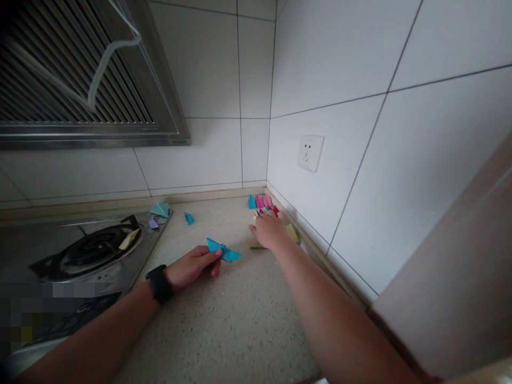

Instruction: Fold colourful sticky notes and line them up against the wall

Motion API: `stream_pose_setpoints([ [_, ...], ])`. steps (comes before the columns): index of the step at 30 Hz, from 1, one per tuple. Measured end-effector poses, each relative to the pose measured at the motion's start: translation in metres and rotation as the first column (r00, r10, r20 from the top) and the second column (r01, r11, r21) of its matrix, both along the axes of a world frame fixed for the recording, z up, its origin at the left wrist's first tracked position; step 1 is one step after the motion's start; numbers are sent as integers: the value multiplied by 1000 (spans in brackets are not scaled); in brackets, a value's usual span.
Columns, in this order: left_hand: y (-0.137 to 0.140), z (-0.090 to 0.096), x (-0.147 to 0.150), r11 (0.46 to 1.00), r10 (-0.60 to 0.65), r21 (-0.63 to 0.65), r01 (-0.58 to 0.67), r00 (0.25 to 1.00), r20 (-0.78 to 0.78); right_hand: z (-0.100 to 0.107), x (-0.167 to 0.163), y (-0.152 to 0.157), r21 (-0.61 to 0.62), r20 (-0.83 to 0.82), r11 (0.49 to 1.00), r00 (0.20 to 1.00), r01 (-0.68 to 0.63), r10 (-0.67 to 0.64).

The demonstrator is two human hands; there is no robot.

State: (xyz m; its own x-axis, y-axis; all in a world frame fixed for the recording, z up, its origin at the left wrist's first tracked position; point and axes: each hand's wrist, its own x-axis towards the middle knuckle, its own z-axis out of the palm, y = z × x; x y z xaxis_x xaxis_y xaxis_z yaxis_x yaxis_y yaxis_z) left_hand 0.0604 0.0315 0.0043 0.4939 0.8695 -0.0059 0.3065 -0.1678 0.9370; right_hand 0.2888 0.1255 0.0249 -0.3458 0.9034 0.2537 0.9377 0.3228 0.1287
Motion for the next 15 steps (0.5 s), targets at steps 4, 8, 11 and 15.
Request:
stream_pose_setpoints([
  [4, -1, 2, 1, 1000, -1, 14, 1, 1000, 7, -1, 1, 0, 20, 3, 1000, 1000, -8, 8],
  [8, -1, 3, 1, 1000, 6, 5, -6, 1000, -20, -2, -1, 0, 10, -5, 1000, 1000, 1, -1],
  [11, 0, 2, 0, 1000, 1, 2, -1, 1000, -14, -2, -1, 0, 23, -10, 1000, 1000, 6, -6],
  [15, 1, 1, -1, 1000, -11, -11, 11, 1000, -6, 0, 0, -1, 33, -9, 999, 1000, -10, 10],
])
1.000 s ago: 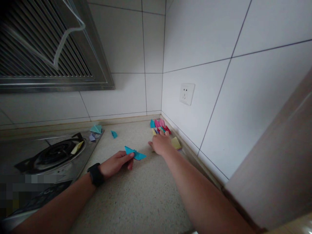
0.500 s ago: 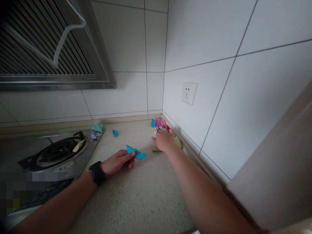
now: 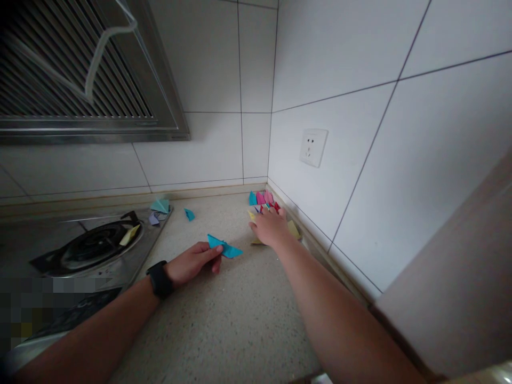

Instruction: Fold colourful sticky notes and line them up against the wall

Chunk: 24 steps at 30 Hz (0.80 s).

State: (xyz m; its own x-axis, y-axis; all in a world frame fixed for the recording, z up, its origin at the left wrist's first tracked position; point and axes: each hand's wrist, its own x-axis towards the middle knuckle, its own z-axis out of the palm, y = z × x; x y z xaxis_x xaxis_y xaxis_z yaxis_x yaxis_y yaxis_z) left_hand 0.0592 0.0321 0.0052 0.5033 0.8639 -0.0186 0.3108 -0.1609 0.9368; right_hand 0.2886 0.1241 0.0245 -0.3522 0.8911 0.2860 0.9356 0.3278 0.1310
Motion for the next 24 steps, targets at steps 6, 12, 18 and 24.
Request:
stream_pose_setpoints([
  [6, 2, -1, -1, 1000, -7, 16, 7, 1000, -5, 5, -2, -3, -20, 1, 998, 998, -60, 60],
  [12, 0, 1, 0, 1000, -2, 16, 3, 999, -35, 6, -2, -10, -128, 54, 989, 995, -77, 85],
  [18, -1, 3, 1, 1000, -1, -1, 1, 999, -41, 7, -3, -10, -135, 95, 990, 994, -48, 61],
  [24, -1, 2, 0, 1000, 3, -1, -3, 999, -40, 7, -2, -7, -106, 68, 994, 997, -39, 46],
])
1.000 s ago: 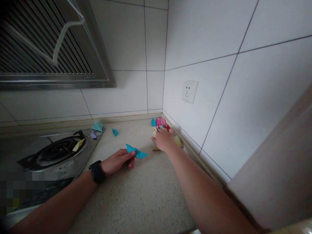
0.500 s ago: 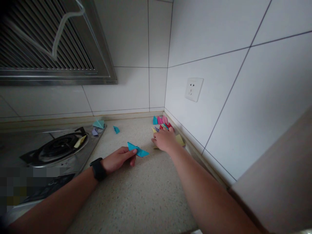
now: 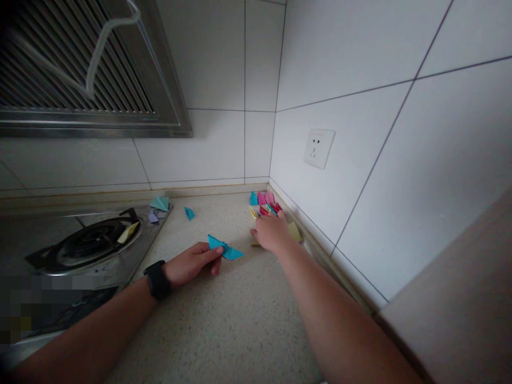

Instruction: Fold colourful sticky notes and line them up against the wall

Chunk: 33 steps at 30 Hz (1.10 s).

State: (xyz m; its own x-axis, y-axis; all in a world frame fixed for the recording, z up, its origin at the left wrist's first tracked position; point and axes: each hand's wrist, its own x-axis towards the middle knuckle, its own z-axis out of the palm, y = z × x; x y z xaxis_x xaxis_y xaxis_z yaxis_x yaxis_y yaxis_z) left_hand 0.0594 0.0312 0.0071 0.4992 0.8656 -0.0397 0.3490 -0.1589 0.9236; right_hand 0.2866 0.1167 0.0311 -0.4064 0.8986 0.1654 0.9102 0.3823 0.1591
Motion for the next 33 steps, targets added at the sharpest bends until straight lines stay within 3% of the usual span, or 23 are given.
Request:
stream_pose_setpoints([
  [9, 0, 1, 0, 999, -13, 34, 14, 1000, -11, 0, 0, -1, 11, -40, 995, 994, -100, 101],
  [13, -1, 1, 1, 1000, -8, 25, 8, 1000, 1, 4, 6, 3, 57, -73, 998, 997, -12, 16],
  [16, -1, 1, 1, 1000, -3, 25, 3, 1000, 2, 5, 13, 7, 25, -55, 998, 997, 53, -51],
  [20, -1, 2, 2, 1000, 0, 20, 0, 1000, -19, 0, 16, 9, -29, -2, 999, 999, 44, -44],
  [33, 0, 0, 2, 1000, -5, 20, 6, 999, -33, -4, 16, 13, 8, 9, 997, 997, 77, -77],
])
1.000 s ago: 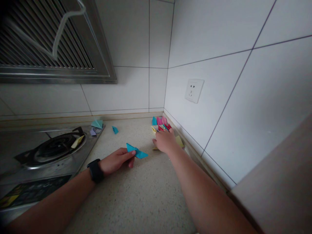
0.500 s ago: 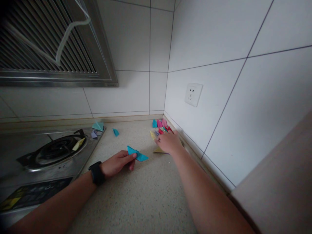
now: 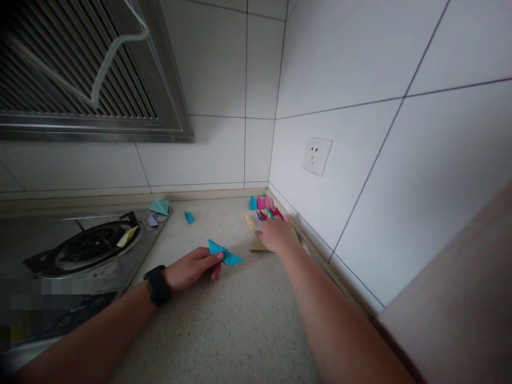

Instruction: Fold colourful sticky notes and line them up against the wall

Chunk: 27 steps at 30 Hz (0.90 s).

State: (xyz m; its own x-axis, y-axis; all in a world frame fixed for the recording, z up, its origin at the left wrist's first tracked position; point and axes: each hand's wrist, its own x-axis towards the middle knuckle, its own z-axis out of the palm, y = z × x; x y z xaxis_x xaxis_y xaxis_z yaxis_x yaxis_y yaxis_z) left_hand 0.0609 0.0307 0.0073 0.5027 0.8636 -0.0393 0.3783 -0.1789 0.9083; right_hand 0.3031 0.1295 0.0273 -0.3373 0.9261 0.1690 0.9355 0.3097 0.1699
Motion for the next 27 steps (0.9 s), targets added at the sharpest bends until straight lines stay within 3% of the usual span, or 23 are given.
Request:
stream_pose_setpoints([
  [27, -1, 3, 1, 1000, -24, 9, 24, 1000, 15, 0, -1, 1, 5, -33, 1000, 999, -11, 11],
])
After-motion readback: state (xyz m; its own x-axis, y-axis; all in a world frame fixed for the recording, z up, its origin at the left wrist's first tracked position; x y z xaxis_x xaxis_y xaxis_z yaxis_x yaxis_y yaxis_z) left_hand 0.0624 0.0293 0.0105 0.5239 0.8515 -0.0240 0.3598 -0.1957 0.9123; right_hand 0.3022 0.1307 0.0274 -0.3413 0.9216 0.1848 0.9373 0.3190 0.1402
